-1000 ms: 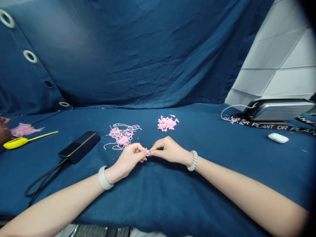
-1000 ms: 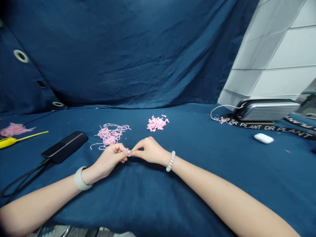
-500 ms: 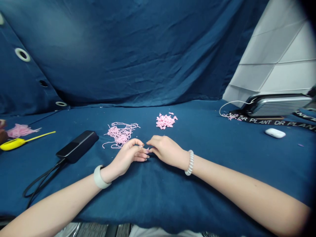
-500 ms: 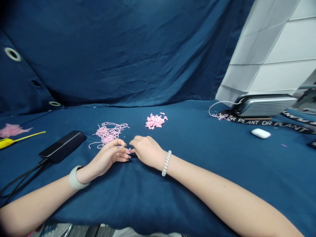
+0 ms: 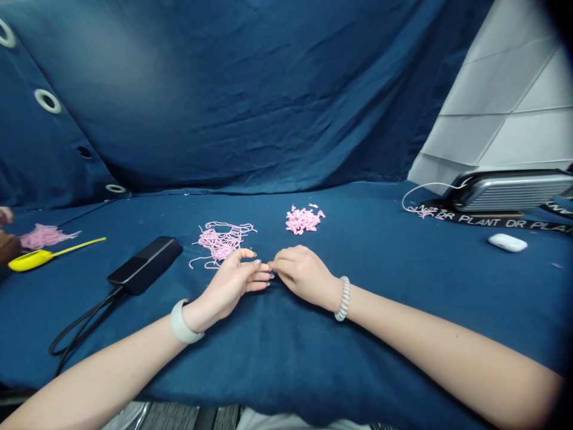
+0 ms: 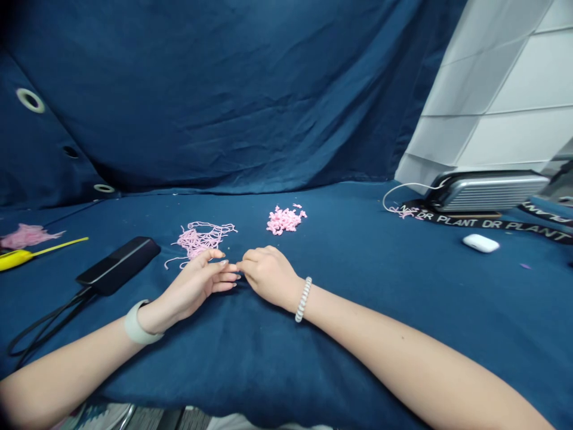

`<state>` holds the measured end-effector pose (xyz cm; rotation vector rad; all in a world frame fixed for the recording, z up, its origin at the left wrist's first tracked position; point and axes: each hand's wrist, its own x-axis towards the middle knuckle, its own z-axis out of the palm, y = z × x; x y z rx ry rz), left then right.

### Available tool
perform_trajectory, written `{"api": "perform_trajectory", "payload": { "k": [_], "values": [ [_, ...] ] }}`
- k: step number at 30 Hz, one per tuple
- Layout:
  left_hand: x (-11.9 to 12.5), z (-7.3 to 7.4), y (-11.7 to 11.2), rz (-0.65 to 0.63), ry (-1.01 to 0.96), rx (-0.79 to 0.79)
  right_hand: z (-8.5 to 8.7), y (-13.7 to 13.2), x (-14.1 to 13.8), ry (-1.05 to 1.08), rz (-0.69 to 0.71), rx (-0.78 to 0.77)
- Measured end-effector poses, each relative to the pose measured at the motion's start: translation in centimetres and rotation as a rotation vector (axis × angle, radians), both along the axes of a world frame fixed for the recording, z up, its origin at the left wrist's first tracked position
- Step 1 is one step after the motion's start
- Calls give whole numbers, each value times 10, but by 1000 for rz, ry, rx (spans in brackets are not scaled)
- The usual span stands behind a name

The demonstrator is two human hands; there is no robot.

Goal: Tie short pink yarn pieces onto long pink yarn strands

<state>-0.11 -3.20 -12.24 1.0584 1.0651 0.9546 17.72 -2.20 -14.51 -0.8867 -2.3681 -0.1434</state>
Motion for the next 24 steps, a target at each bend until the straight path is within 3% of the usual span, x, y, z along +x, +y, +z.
{"api": "perform_trajectory", "payload": {
  "k": [5,10,24],
  "values": [
    [0,-3,0,-57,-69,-1,-7,-1,-5,382,99,-133],
    [-1,0,-2,-99,-39,108,-8,-2,-4,601,136,-203],
    [-4,3,-2,-57,205,299,-8,-1,-7,663,244,-266]
  ]
}}
